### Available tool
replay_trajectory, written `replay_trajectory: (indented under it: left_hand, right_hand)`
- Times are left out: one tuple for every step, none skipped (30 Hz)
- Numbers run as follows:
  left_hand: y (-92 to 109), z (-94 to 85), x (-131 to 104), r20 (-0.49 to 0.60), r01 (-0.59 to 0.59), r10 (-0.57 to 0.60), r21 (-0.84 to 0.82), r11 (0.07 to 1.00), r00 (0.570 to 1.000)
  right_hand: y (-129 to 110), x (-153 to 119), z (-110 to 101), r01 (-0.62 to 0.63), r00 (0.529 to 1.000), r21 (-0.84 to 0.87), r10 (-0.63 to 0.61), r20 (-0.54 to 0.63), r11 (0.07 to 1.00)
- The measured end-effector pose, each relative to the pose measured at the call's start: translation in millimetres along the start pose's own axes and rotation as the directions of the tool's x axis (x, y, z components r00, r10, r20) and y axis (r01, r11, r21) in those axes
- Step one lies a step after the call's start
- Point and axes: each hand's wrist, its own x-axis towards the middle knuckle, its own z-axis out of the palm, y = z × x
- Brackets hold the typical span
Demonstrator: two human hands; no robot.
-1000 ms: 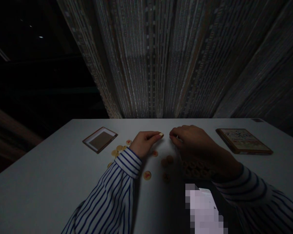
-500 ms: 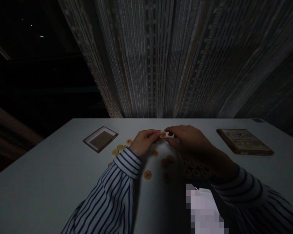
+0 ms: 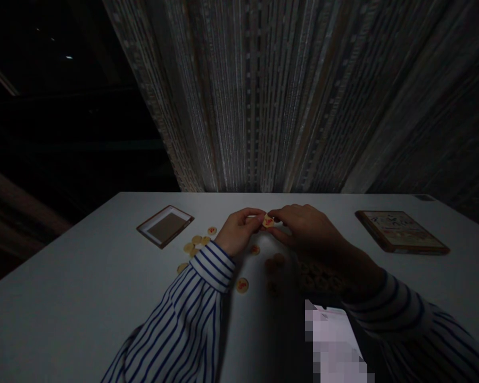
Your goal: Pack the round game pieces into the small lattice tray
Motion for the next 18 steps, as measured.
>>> replay_trajectory:
  left_hand:
    - [0.3,0.2,-0.4,-0.007,0.01,-0.01,0.0,1.0,1.0]
    - [0.7,0.3,-1.0,-0.011,0.019,-0.019,0.007,1.0,1.0]
    - [1.3,0.5,-1.6,-0.011,0.026,-0.025,0.021,0.999,1.0]
    - [1.8,0.6,-2.2,-0.01,0.03,-0.03,0.039,0.999,0.999]
    - [2.3,0.8,-2.8,-0.01,0.033,-0.032,0.058,0.998,0.999]
    - [2.5,0.9,-3.2,-0.007,0.032,-0.032,0.077,0.996,0.999]
    - [2.5,0.8,-3.3,-0.004,0.03,-0.03,0.097,0.995,1.0]
    - [2.1,0.3,-3.2,-0.002,0.024,-0.024,0.119,0.993,1.0]
    - [1.2,-0.6,-2.6,-0.003,0.014,-0.014,0.146,0.989,1.0]
    - [-0.1,-2.0,-1.7,-0.007,0.0,0.002,0.177,0.984,1.0]
    - [-1.9,-4.0,-0.5,-0.012,-0.019,0.022,0.212,0.977,1.0]
    - [-4.1,-6.5,0.9,-0.02,-0.04,0.046,0.248,0.968,0.999]
    - [-6.4,-9.5,2.5,-0.026,-0.062,0.072,0.285,0.957,0.997]
    - [-8.9,-12.7,3.9,-0.025,-0.083,0.096,0.323,0.943,0.995]
    - [-11.1,-16.1,5.2,-0.019,-0.104,0.119,0.366,0.925,0.993]
    - [-13.1,-19.3,6.0,-0.003,-0.125,0.139,0.418,0.9,0.99]
    - [-14.4,-22.1,6.5,0.018,-0.143,0.153,0.472,0.87,0.988]
    - [-15.1,-24.3,6.4,0.042,-0.161,0.164,0.527,0.834,0.986]
  right_hand:
    - [-0.2,0.0,1.0,0.004,1.0,-0.005,-0.004,-0.004,1.0]
    - [-0.3,-0.1,1.9,0.005,1.0,-0.007,-0.005,-0.009,1.0]
    - [-0.4,-0.2,2.8,0.006,1.0,-0.007,-0.006,-0.015,1.0]
    - [-0.3,-0.2,3.5,0.007,1.0,-0.005,-0.007,-0.018,1.0]
    - [-0.3,-0.2,4.1,0.008,1.0,-0.002,-0.008,-0.021,1.0]
    - [-0.2,-0.2,4.6,0.009,1.0,0.002,-0.009,-0.02,1.0]
    - [0.0,0.0,5.0,0.012,1.0,0.006,-0.011,-0.018,1.0]
    - [0.3,0.3,5.3,0.013,1.0,0.01,-0.013,-0.016,1.0]
    - [0.6,0.6,5.8,0.012,1.0,0.012,-0.011,-0.014,1.0]
    - [1.1,1.0,6.3,0.007,1.0,0.014,-0.007,-0.01,1.0]
    - [1.7,1.5,7.1,0.0,1.0,0.014,0.0,-0.001,1.0]
    - [2.5,2.0,8.2,-0.01,1.0,0.013,0.009,0.015,1.0]
    - [3.3,2.5,9.6,-0.02,0.999,0.01,0.02,0.038,1.0]
    - [4.3,3.0,11.3,-0.03,0.997,0.004,0.029,0.07,1.0]
    - [5.2,3.3,13.3,-0.037,0.993,-0.004,0.037,0.108,0.999]
    - [6.1,3.6,15.7,-0.042,0.988,-0.015,0.043,0.149,0.999]
    - [6.9,3.7,18.2,-0.045,0.981,-0.026,0.049,0.19,0.999]
    - [7.7,3.7,21.0,-0.047,0.973,-0.037,0.054,0.225,0.998]
